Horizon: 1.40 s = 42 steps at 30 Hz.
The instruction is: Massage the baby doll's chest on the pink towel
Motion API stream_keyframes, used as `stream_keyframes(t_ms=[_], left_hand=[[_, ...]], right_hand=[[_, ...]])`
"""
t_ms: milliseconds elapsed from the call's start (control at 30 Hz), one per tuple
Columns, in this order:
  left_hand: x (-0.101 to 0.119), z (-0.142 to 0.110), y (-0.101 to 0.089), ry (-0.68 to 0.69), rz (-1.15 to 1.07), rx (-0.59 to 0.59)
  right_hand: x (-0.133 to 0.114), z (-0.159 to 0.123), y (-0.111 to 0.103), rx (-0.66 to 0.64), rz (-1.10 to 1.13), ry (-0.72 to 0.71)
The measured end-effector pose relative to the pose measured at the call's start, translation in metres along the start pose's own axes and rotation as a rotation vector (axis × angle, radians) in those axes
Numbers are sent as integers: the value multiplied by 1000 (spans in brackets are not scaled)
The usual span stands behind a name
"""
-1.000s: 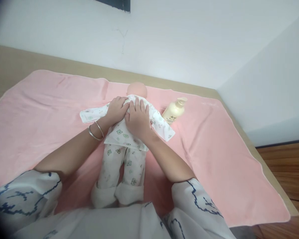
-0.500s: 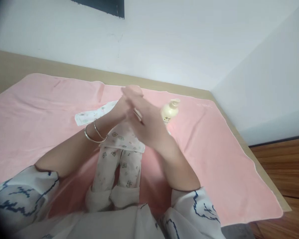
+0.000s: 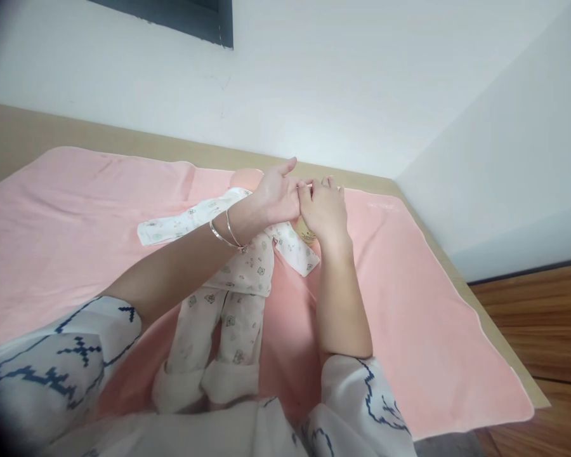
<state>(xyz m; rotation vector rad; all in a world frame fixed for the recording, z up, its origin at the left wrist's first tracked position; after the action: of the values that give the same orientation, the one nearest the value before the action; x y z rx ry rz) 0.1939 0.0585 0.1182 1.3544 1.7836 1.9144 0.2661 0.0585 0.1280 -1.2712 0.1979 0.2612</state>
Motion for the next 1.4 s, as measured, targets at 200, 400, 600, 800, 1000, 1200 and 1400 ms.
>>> stream_keyframes(t_ms=[200,400,600,800,1000,1200,1400], left_hand=[[-1,-16,-26,-65,-57,172],[7,-73,-44,-138,-98,260],[49,-130,-25,27,-159,205],[84,-150,-33,152,-141,235],[102,-150,-42,229,-89,262],[101,-146,-44,241,-47,271],[91,-149,-38,209,-10,273]], right_hand=[[-2,1,4,-28,-126,121],[-4,3,5,41,-186,112],[2,4,3,157,-148,158],[10,9,5,196,-152,354],[12,12,2,157,-136,461],[15,12,1,229,-65,464],[24,14,3,191,34,393]])
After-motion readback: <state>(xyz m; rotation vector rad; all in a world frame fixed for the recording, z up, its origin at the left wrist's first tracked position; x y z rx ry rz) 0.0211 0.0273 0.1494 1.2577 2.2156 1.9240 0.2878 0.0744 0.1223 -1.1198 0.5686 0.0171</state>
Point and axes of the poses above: each hand's wrist, its own z-axis towards the middle knuckle, its own y-axis out of the palm, x = y × z, the point moved 8 cm from there along z, towards the middle knuckle, and after that the axes turned 1 degree about -x, right-handed, at the moved point
